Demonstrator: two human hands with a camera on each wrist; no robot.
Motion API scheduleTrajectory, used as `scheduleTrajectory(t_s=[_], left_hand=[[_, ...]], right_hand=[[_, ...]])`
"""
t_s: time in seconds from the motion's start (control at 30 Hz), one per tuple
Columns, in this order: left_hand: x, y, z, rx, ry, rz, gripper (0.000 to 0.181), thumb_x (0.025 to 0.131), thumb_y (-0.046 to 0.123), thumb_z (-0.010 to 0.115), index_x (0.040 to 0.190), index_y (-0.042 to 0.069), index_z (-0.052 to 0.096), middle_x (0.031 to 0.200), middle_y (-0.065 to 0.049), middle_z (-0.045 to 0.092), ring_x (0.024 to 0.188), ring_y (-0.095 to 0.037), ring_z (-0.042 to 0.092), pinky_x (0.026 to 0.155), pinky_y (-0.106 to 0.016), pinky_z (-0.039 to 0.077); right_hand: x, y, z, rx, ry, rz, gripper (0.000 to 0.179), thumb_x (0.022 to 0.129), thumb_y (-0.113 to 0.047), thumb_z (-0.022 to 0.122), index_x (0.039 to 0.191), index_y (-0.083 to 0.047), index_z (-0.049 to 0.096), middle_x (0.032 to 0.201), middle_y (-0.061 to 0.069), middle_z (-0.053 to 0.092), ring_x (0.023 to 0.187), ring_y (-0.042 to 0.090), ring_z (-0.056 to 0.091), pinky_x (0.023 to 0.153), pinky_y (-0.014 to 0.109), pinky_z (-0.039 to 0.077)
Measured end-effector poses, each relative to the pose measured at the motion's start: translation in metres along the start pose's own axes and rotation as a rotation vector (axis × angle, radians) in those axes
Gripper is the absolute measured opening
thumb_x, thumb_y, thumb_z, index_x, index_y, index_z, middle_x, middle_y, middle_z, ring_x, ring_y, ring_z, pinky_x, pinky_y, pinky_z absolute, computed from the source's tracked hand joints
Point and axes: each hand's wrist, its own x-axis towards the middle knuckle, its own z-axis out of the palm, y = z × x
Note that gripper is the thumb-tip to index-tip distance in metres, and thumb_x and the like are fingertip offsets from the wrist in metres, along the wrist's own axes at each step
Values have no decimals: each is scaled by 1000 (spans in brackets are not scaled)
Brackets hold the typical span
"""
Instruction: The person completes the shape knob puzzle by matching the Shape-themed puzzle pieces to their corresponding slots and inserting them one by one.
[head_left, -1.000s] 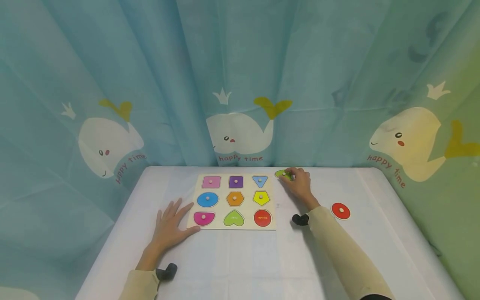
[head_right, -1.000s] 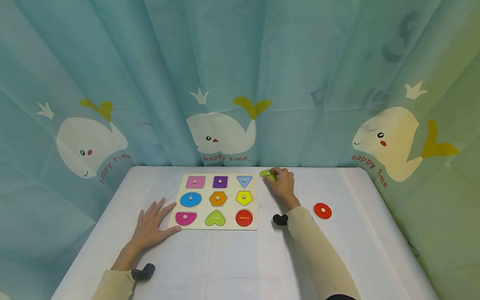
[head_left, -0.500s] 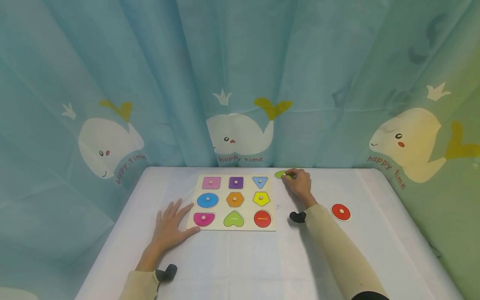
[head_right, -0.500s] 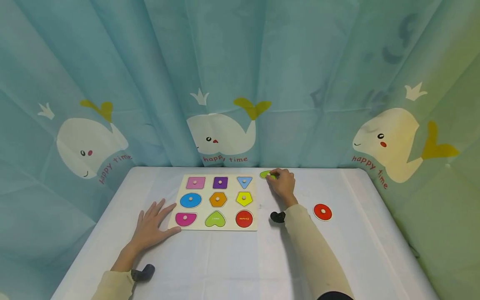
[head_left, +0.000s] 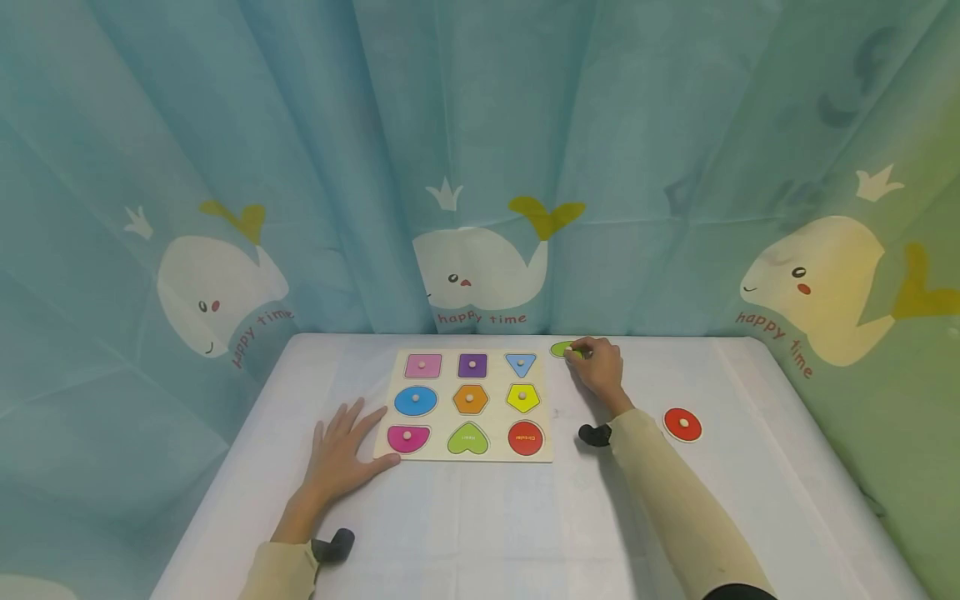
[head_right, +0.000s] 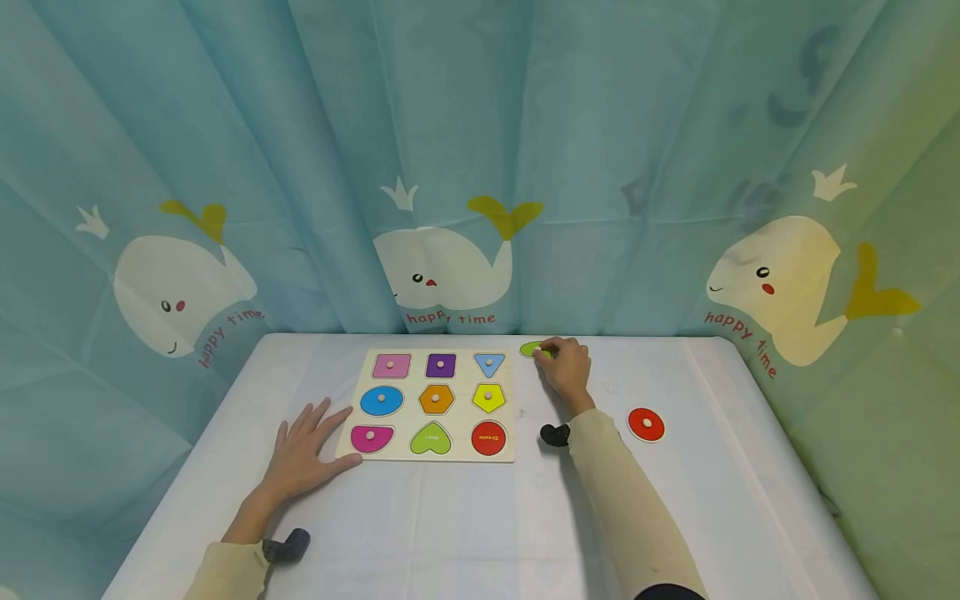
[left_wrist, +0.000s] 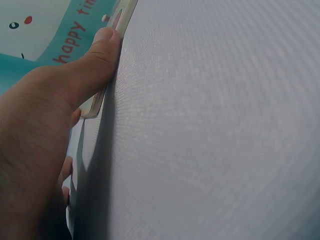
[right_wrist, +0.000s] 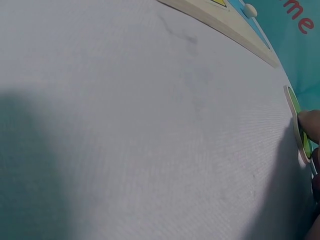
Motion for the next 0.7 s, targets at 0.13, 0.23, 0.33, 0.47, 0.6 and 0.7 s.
scheduleTrajectory(t_s=[0.13,0.23,0.33,0.47,0.6,0.7], left_hand=[[-1,1,0,-4,14,6,85,80,56,78,151,17,52,162,-24,34,149,-51,22,112,-81,9],[0,1,2,-12,24,14,85,80,56,78,150,16,52,161,-25,35,149,-52,22,111,-82,10],[1,0,4,-19,17,10,86,80,57,78,151,17,51,161,-24,34,149,-51,21,112,-81,8],[0,-1,5,-25,4,0,87,80,58,77,152,18,50,163,-23,33,150,-50,20,113,-80,7],[-1,-1,4,-16,20,4,86,80,58,77,151,17,51,161,-24,34,149,-51,21,112,-81,9],[-2,-2,4,-10,27,4,85,80,58,77,151,18,52,161,-24,35,149,-51,22,112,-81,9]], right_hand=[[-1,0,-1,3,11,-23,29,95,-25,71,114,-3,75,116,18,64,110,37,52,101,56,38],[-2,1,-2,16,26,-45,28,95,-23,71,113,-3,76,119,20,63,115,39,52,104,58,38],[-3,1,-4,42,46,-62,26,94,-20,72,111,-1,76,122,24,60,119,43,50,105,59,37],[-3,2,-6,76,72,-89,24,93,-17,73,108,1,77,121,27,61,118,44,51,102,58,39],[-4,2,-6,120,100,-139,23,92,-14,74,106,3,76,117,26,69,113,43,59,102,56,43],[-5,1,-8,169,110,-163,22,92,-14,74,107,2,76,116,25,71,112,43,65,101,55,49]])
